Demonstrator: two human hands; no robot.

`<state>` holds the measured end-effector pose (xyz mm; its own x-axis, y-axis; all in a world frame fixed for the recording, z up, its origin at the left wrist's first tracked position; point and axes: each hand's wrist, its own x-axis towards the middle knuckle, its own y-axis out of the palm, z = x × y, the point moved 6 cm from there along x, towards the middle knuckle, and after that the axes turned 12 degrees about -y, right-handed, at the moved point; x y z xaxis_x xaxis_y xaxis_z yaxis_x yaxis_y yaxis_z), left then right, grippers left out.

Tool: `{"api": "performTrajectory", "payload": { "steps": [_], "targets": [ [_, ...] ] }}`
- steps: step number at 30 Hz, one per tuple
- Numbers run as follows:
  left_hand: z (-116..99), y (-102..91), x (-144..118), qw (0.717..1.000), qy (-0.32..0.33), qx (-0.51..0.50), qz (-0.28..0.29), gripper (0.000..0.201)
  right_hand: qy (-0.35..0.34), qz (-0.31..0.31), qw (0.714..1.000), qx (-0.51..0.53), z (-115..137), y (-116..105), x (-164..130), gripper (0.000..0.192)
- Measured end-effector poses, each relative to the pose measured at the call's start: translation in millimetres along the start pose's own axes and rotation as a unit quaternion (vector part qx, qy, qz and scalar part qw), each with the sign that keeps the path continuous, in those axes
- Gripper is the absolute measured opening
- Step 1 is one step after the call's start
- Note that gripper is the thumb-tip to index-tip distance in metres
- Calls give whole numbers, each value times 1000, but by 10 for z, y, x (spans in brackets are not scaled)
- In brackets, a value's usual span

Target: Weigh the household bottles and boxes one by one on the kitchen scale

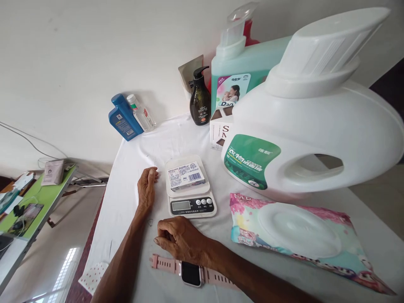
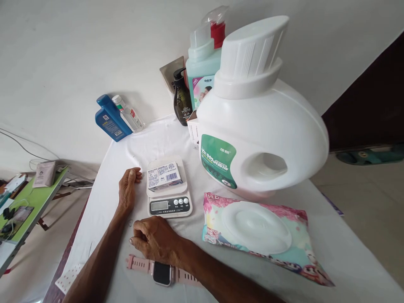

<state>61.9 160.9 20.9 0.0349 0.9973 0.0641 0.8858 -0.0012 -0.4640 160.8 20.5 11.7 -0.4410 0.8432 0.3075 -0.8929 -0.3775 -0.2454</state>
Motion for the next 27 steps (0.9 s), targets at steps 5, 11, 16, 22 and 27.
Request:
{"api": "performTrajectory", "payload": {
  "steps": [5,11,16,22,27],
  "targets": [
    [-302,10,-162,991,128,45,18,73,-9,-1,1000,-8,-2,12,8,26],
    [-691,242,-327,950,216,201,98,71,-3,4,1000,-9,-3,5,10,24],
    [-719,273,-266,951,208,201,108,55,6,14,1000,-6,-56,35,-2,22],
    [-477,-152,489,985,113,125,-21,52,-4,-1,1000,-12,-88,43,-14,25],
    [-288,-199,1396,984,50,152,-75,49,14,-10,1000,11,-115,57,-12,23]
  ]
}}
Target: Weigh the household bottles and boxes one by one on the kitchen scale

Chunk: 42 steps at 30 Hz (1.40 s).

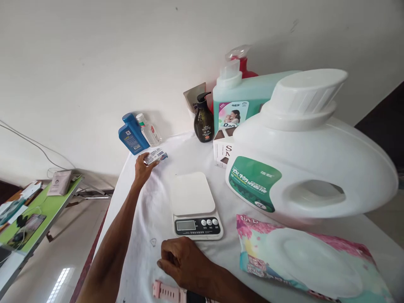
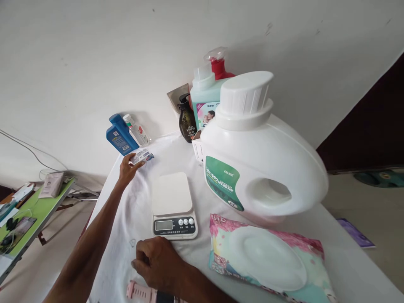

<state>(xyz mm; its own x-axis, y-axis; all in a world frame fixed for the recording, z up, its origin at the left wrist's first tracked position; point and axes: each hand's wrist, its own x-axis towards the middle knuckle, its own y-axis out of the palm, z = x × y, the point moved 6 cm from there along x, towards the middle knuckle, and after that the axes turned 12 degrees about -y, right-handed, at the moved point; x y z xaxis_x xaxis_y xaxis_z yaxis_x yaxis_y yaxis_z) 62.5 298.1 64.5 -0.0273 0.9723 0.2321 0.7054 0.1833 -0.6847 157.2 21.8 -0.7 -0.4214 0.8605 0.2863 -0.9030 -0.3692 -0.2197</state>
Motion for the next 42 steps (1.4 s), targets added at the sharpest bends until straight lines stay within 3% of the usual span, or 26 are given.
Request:
{"api": "performTrajectory", "payload": {
  "steps": [5,10,13,14,17,20,23,26,31,34,38,42],
  "targets": [
    [89,245,476,999,-34,19,-12,47,21,9,1000,11,-43,14,-25,18],
    [-43,342,426,997,-38,35,-56,68,16,4,1000,8,-12,-3,-16,21],
    [-436,453,148,998,42,17,-45,81,30,7,999,8,-9,-6,-10,21],
    [-629,526,27,996,87,-6,-10,83,27,7,1000,6,-4,-6,-9,21],
    [-1232,833,-331,969,173,-73,163,92,13,5,1000,3,-1,-4,-8,22],
    [-1750,1067,-554,940,217,-96,246,92,-7,-1,1000,-4,-10,6,-6,22],
    [-2053,1251,-616,916,229,-113,309,85,-31,-6,999,-12,-11,19,3,22],
    [-2131,1355,-587,902,210,-135,351,85,-36,-7,999,-16,-18,26,12,23],
    [-2011,1432,-600,894,160,-149,392,82,-39,-5,999,-12,-24,33,17,24],
    [-2022,1415,-660,899,205,-135,363,90,-34,1,999,-12,-34,37,13,24],
    [-2166,1369,-714,895,319,-89,299,84,-36,13,999,-22,-24,37,15,22],
    [-2282,1348,-640,899,355,-34,255,81,-39,18,998,-40,-11,33,26,21]
  ]
}}
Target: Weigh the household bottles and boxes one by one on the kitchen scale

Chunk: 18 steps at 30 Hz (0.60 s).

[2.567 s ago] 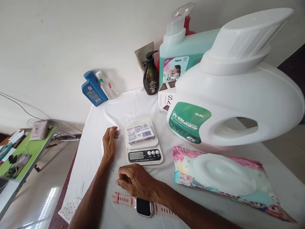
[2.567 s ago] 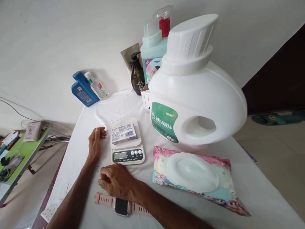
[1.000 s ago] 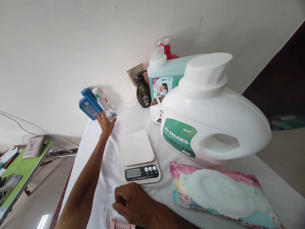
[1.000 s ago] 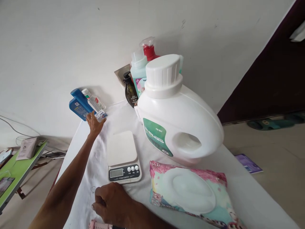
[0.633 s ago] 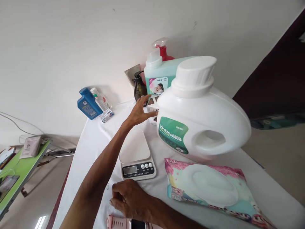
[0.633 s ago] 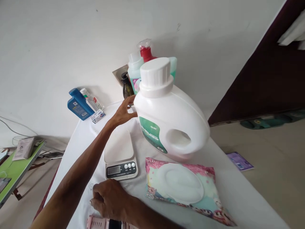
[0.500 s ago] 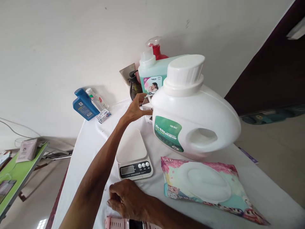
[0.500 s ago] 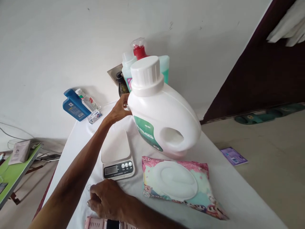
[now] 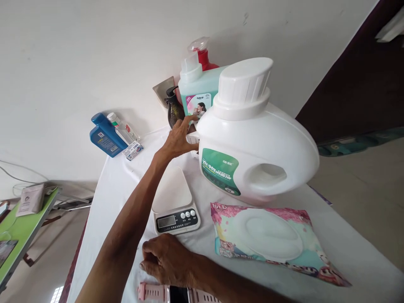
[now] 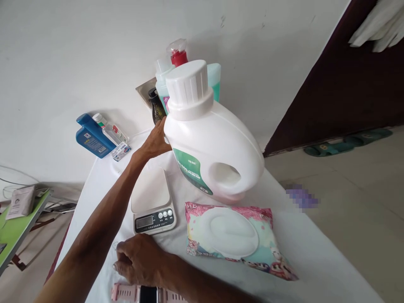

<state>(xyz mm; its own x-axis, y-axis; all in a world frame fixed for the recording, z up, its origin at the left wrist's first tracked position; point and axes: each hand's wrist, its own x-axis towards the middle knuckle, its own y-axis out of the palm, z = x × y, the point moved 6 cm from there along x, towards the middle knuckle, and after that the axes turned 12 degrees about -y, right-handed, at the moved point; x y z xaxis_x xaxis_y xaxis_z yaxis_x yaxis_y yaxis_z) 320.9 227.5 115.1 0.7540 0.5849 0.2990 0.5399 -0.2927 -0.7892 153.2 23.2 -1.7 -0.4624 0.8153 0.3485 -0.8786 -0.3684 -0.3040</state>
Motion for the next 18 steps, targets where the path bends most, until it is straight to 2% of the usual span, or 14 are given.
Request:
{"api": "performTrajectory", "payload": {
  "steps": [6,10,12,15,18],
  "targets": [
    [0,-61,54,999,-17,-20,31,80,4,8,1000,-5,2,-3,3,24],
    [35,-89,20,996,-46,-70,16,89,7,6,1000,4,18,-21,1,24],
    [47,-123,-14,995,-55,-79,12,85,8,6,1000,1,18,-23,3,24],
    [83,-290,-114,994,-76,-74,-13,73,7,3,1000,4,22,-27,9,25],
    [166,-630,-297,988,-115,-81,-68,72,15,1,1000,14,33,-39,10,25]
  ]
}}
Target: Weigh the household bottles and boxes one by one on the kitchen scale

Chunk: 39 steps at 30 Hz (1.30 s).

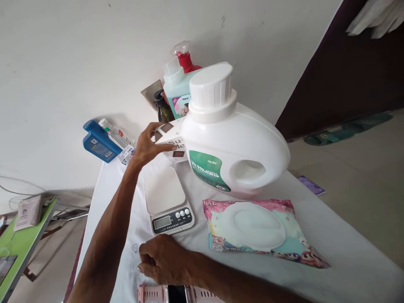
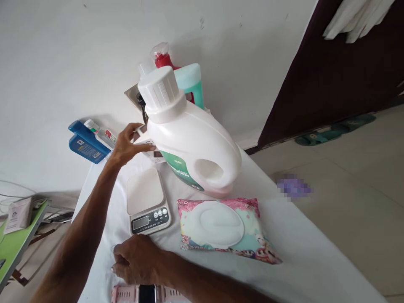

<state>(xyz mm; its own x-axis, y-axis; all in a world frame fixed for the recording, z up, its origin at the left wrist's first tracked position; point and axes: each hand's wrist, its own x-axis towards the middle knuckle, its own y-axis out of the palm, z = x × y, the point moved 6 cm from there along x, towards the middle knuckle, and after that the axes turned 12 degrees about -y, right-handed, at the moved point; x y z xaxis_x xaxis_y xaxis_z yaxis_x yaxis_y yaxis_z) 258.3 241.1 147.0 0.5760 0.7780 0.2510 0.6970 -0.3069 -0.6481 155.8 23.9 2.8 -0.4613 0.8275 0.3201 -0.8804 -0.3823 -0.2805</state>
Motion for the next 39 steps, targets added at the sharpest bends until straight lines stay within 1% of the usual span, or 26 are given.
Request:
{"api": "performTrajectory", "payload": {
  "steps": [3,6,8,10,13,15,17,19,21,22,23,25,27,28,30,31,33,35,39],
  "targets": [
    [24,-481,-185,998,-24,-17,-59,75,19,-1,1000,7,8,-10,-7,26],
    [-44,-907,-458,994,-27,-3,-101,75,27,-6,1000,-6,7,-10,-8,23],
    [-89,-1076,-680,993,-39,20,-106,73,22,-7,1000,-17,5,-2,-3,21],
    [-86,-1136,-915,992,-66,46,-96,70,11,-6,1000,-21,10,2,4,21],
    [18,-1085,-1238,988,-116,67,-73,70,0,-3,1000,-24,23,-4,13,20],
    [112,-1017,-1402,987,-143,47,-59,72,3,-1,1000,-26,25,-13,15,19],
    [181,-965,-1515,986,-161,23,-49,72,7,-2,1000,-27,25,-21,13,19],
    [218,-948,-1584,986,-165,12,-36,72,8,-5,1000,-28,28,-27,9,19],
    [255,-974,-1629,988,-155,-4,-23,83,5,-6,999,-31,39,-32,3,18],
    [292,-1007,-1650,988,-149,-25,-28,89,4,-5,999,-32,45,-34,1,18],
    [355,-1051,-1674,987,-147,-57,-43,94,4,-3,999,-34,52,-36,-2,17],
    [567,-1124,-1745,972,-160,-140,-99,95,6,2,999,-35,60,-39,-6,16],
    [863,-1104,-1856,946,-201,-198,-161,86,9,8,999,-39,60,-38,-8,16],
    [1009,-1052,-1924,935,-227,-199,-187,77,9,10,999,-41,57,-36,-8,16],
    [1244,-893,-2059,924,-282,-142,-216,59,5,12,999,-40,48,-29,-6,17],
    [1313,-813,-2115,923,-296,-104,-224,49,3,12,999,-38,45,-25,-6,17],
    [1380,-674,-2183,925,-305,-51,-221,36,-1,10,999,-33,41,-20,-6,18],
    [1393,-605,-2203,928,-303,-30,-214,28,0,9,999,-32,43,-22,-8,19],
    [1407,-624,-2189,928,-305,-19,-213,24,0,4,1000,-21,62,-32,-16,23]
  ]
}}
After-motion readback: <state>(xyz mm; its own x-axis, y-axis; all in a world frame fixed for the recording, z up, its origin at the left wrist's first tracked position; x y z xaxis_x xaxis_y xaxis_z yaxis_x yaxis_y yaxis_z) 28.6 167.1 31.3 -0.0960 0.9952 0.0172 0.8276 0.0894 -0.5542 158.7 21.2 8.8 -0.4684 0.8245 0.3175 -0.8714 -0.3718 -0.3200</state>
